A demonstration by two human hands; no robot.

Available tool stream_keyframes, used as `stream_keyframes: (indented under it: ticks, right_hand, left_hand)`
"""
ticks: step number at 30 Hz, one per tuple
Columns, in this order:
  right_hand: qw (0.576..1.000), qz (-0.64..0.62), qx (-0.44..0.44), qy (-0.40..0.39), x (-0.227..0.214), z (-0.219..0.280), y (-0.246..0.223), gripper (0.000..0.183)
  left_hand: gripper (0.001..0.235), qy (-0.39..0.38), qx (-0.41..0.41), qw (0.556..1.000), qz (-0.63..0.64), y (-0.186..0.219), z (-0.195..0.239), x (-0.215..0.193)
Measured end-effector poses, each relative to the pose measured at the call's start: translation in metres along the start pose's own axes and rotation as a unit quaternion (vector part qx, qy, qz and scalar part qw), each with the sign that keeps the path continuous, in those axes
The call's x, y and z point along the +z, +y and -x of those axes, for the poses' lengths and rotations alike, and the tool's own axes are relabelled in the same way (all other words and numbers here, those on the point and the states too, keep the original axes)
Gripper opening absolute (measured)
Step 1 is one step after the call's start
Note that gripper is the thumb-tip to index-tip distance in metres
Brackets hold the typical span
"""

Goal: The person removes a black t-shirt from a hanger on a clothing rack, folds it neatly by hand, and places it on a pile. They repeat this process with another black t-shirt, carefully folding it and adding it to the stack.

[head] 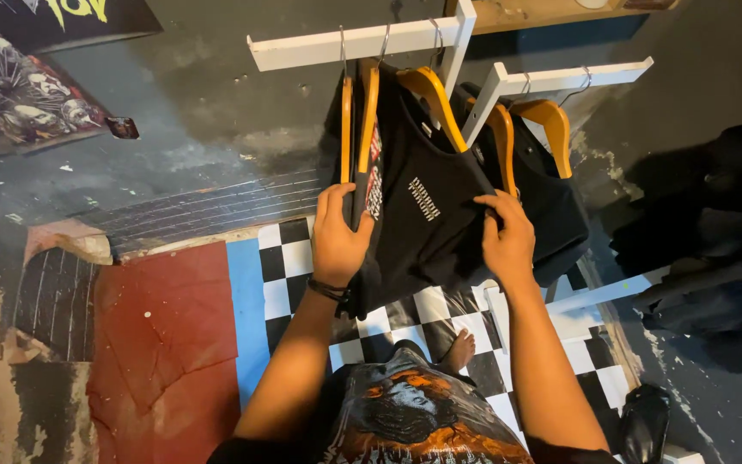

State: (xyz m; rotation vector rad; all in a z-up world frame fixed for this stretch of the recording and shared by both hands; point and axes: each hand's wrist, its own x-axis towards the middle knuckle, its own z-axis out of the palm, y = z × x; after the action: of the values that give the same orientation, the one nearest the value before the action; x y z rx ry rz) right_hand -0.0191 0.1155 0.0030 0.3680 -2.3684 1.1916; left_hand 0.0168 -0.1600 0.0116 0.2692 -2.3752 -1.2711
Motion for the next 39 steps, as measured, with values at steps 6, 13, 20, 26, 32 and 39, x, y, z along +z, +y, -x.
stream_keyframes:
  ticks: [6,13,20,26,32,39]
  right_hand:
    - [1.0,0.001,0.019,-0.006,-0.002,-0.001,-0.015,0.039]
    - [0.997,0.062,0.038,0.005,0.011,0.003,-0.014,0.017]
    - [0.975,0.031,0.198,-0.092,0.037,-0.004,-0.032,0.019]
    - [0.986,0.029,0.164,-0.031,0.043,0.009,-0.023,0.028]
    - [0.985,0.025,0.173,0.0,0.035,0.042,-0.03,0.026]
    - [0.981,-0.039,0.189,0.029,0.008,0.09,-0.005,0.014]
  left_hand:
    - [0.041,-0.015,0.004,1.0,-0.01,0.007,0.002,-0.012]
    - [0.041,-0.033,0.003,0.999,0.003,0.01,0.003,-0.013]
    - [0.041,-0.057,0.013,0.998,0.023,0.016,0.005,-0.014]
    - [0.04,-0.062,0.018,0.997,0.031,0.016,0.003,-0.021]
    - [0.042,-0.054,0.017,0.998,0.025,0.016,0.005,-0.018]
    - [0.059,0.011,0.089,0.988,-0.122,0.005,0.004,-0.004]
